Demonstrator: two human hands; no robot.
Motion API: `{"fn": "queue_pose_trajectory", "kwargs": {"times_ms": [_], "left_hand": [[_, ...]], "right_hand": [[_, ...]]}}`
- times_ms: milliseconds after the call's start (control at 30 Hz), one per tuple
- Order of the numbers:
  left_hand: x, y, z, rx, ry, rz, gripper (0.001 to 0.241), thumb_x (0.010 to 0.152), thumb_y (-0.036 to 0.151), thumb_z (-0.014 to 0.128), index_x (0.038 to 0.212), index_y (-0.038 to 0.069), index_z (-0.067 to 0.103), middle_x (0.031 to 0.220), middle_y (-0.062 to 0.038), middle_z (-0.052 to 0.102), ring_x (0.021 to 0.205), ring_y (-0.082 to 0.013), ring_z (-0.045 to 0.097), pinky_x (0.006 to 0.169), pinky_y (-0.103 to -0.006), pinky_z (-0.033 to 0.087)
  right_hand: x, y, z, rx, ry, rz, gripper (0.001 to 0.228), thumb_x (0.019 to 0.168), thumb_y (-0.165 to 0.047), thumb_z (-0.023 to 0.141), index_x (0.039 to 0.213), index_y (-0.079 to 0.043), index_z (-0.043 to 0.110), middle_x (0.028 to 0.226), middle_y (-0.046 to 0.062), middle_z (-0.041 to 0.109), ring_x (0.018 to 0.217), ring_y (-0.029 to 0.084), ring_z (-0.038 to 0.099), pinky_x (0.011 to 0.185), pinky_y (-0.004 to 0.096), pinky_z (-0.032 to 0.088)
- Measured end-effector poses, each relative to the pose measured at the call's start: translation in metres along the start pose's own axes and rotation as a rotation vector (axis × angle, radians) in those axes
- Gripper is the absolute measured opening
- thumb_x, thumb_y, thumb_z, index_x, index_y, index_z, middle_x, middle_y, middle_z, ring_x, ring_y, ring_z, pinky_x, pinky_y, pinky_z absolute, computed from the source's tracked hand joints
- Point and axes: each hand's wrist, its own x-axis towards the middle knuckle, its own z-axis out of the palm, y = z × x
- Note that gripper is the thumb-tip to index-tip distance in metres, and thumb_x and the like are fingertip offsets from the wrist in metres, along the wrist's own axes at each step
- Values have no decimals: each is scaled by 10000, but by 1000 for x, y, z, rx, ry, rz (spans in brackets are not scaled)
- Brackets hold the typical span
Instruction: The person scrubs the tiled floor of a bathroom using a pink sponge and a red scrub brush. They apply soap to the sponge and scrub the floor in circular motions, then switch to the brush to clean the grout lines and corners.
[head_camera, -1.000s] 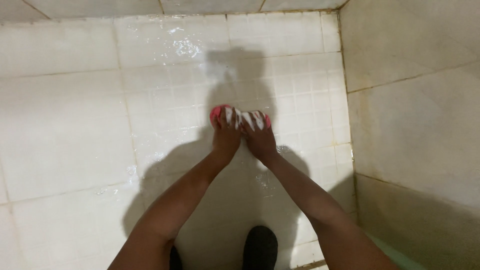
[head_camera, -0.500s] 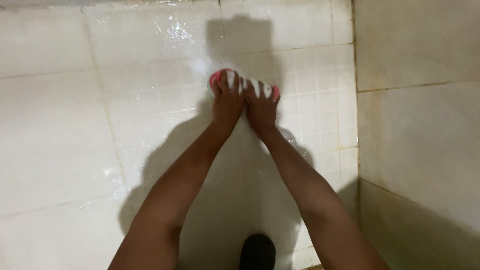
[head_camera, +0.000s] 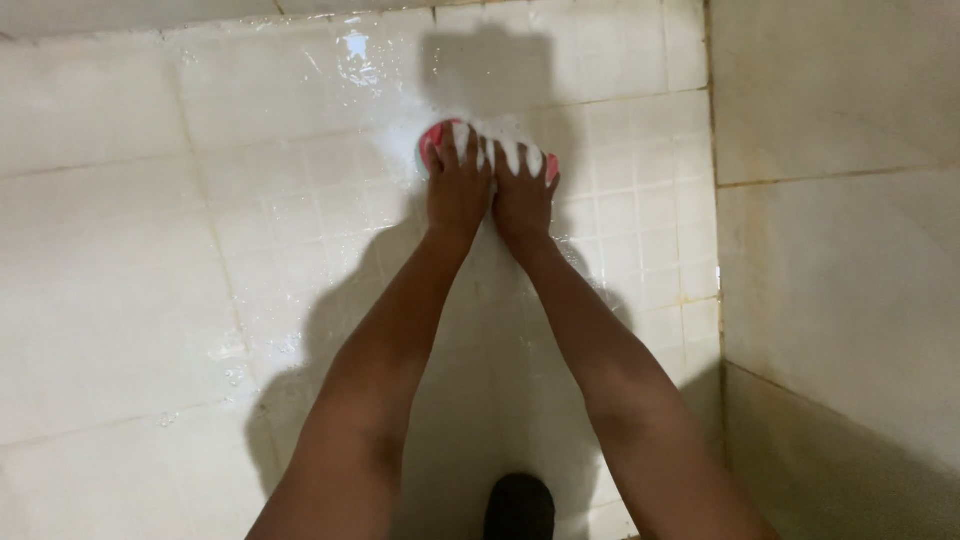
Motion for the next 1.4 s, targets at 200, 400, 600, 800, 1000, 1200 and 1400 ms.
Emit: {"fn": "queue_pose_trajectory", "kwargs": {"times_ms": [200,400,600,800,1000,1200,1400], "left_hand": [[-34,3,-14,58,-86,16,567,989,383,514,1515,172,501,1633,-125,365,1481,-487,277,1115,-696,322],[-94,13,-19,6,-93,33,536,1034,348,488,1525,135,513,1630,-146,380,1492,-505,288,1132,-696,320],[-161,12,-38,23,12,93,660,953,379,528,1553,107,479,1655,-166,335,1505,-489,239,1145,-684,263],[-167,9,-50,-39,-18,106,631,975,362,539,1544,95,485,1674,-169,309,1535,-479,217,1202,-674,172],[-121,6,-24,-48,117,54,559,976,327,568,1490,107,569,1685,-159,342,1555,-441,239,1226,-661,174],[-58,-7,-21,-111,146,38,572,971,322,563,1502,112,573,1671,-152,348,1543,-436,236,1207,-677,181],[-6,-16,7,-52,181,4,569,1000,324,548,1543,154,539,1702,-101,328,1566,-415,188,1223,-657,155]], "right_hand": [[-29,2,-7,-84,54,-185,565,1024,-259,545,1569,-224,400,1579,184,412,1487,400,290,1191,699,178],[-85,0,-1,-141,-24,-204,585,1043,-299,532,1602,-255,367,1660,130,353,1567,421,230,1208,699,182],[-157,-35,-27,-143,27,-262,760,974,-406,575,1620,-138,278,1696,231,148,1520,570,83,1115,840,90],[-174,-43,-22,-58,44,-227,767,986,-338,552,1642,-102,232,1701,247,123,1553,538,38,1183,785,88],[-117,-30,-9,-72,3,-151,742,992,-312,562,1648,-158,252,1723,155,140,1575,471,31,1210,715,84],[-54,-12,5,-140,85,-145,710,1037,-330,548,1660,-199,236,1737,127,153,1599,438,40,1242,704,92],[-4,-19,-7,-111,-12,-40,704,1024,-367,521,1648,-199,241,1723,120,149,1567,445,54,1202,713,85]]}}
